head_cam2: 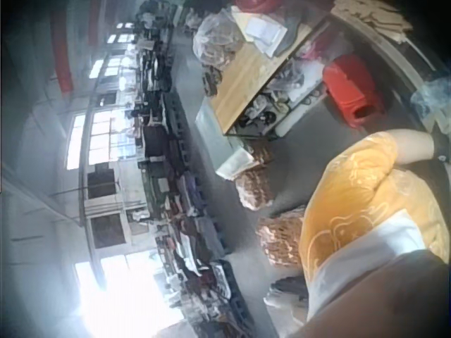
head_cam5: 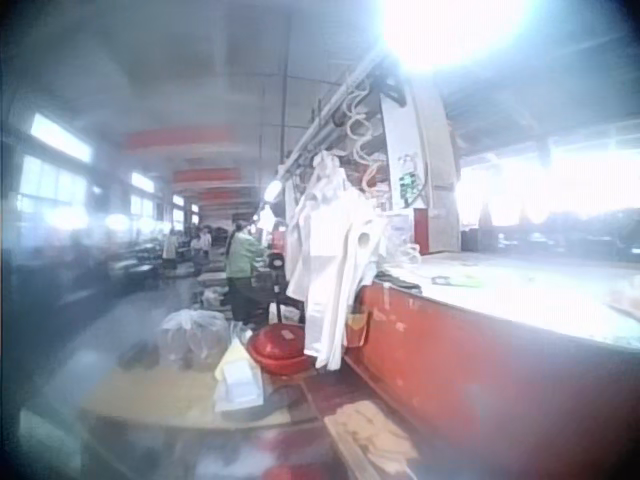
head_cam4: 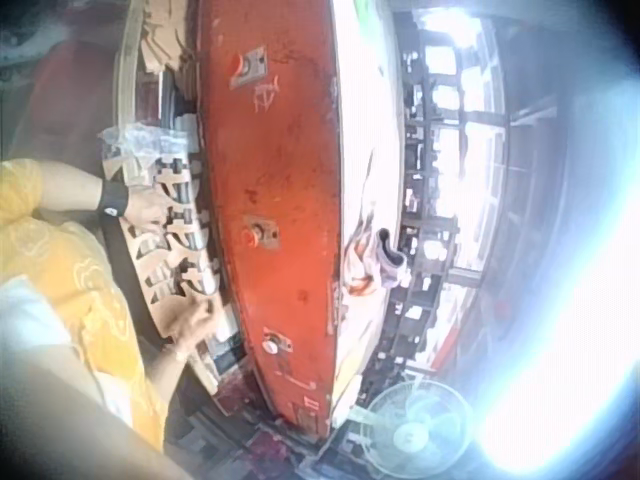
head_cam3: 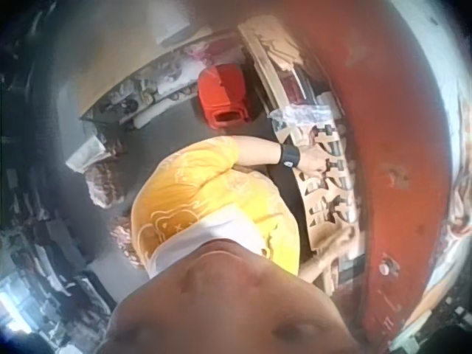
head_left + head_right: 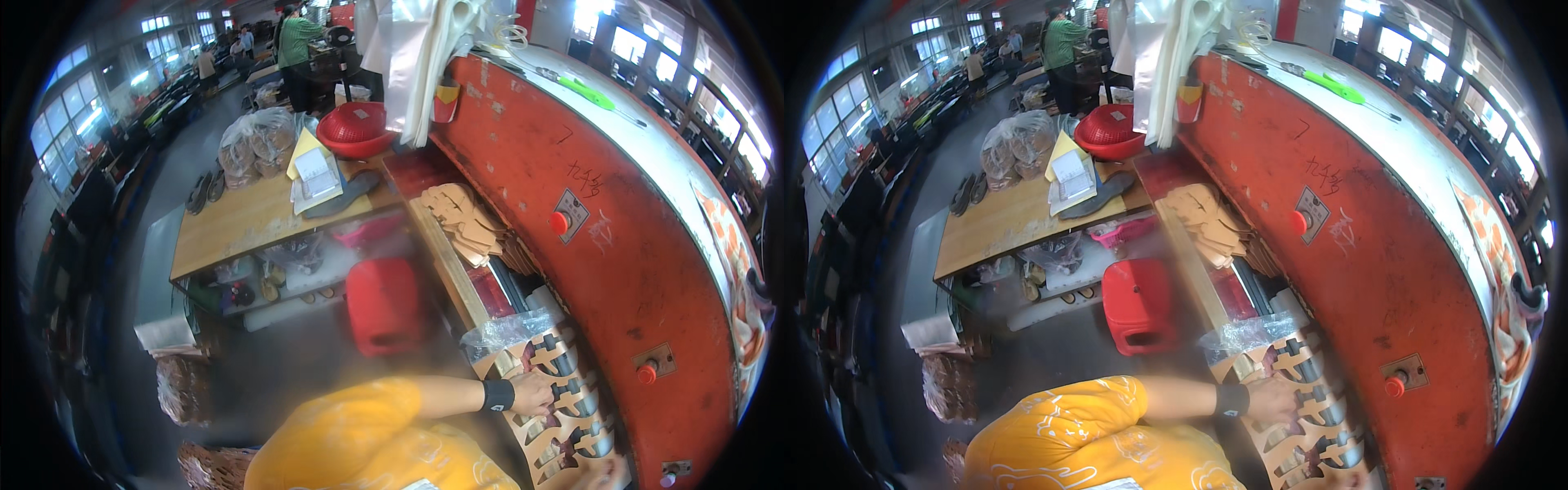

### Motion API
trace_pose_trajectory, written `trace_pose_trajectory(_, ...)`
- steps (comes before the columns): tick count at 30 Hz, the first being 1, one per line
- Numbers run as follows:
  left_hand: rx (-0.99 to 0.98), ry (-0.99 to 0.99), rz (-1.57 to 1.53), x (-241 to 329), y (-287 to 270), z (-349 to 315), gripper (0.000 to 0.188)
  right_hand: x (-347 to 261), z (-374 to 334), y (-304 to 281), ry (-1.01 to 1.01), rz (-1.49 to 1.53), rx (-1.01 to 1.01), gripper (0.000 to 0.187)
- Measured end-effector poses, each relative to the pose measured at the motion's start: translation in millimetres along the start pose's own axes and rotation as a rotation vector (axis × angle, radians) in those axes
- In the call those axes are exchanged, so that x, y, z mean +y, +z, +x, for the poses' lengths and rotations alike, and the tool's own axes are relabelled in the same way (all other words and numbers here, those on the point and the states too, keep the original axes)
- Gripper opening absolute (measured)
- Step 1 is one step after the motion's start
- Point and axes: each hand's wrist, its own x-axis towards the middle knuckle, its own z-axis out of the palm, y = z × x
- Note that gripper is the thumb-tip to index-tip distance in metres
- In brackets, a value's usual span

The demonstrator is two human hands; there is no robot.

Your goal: The person operates a die-cutting press to cut shapes from a sheet of tan material. They place a template on the sheet, press the machine, remove the cut pieces, and stack them on the side.

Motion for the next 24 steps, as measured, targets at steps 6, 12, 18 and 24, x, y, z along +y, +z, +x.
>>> trace_pose_trajectory(6, -0.017, -0.072, 0.042, 0, 9, 1, 0.027, -16, -29, 39, -0.216, -0.219, -0.443, 0.031)
trace_pose_trajectory(12, 0.133, -0.041, 0.06, 9, 2, -2, 0.027, -33, -31, 41, -0.201, -0.358, -0.43, 0.031)
trace_pose_trajectory(18, -0.082, -0.156, 0.149, 9, 2, -10, 0.029, -35, -39, 43, -0.133, -0.325, -0.476, 0.035)
trace_pose_trajectory(24, -0.176, -0.09, 0.225, 21, -7, -49, 0.027, -32, -16, 26, 0.143, 0.029, -0.806, 0.028)
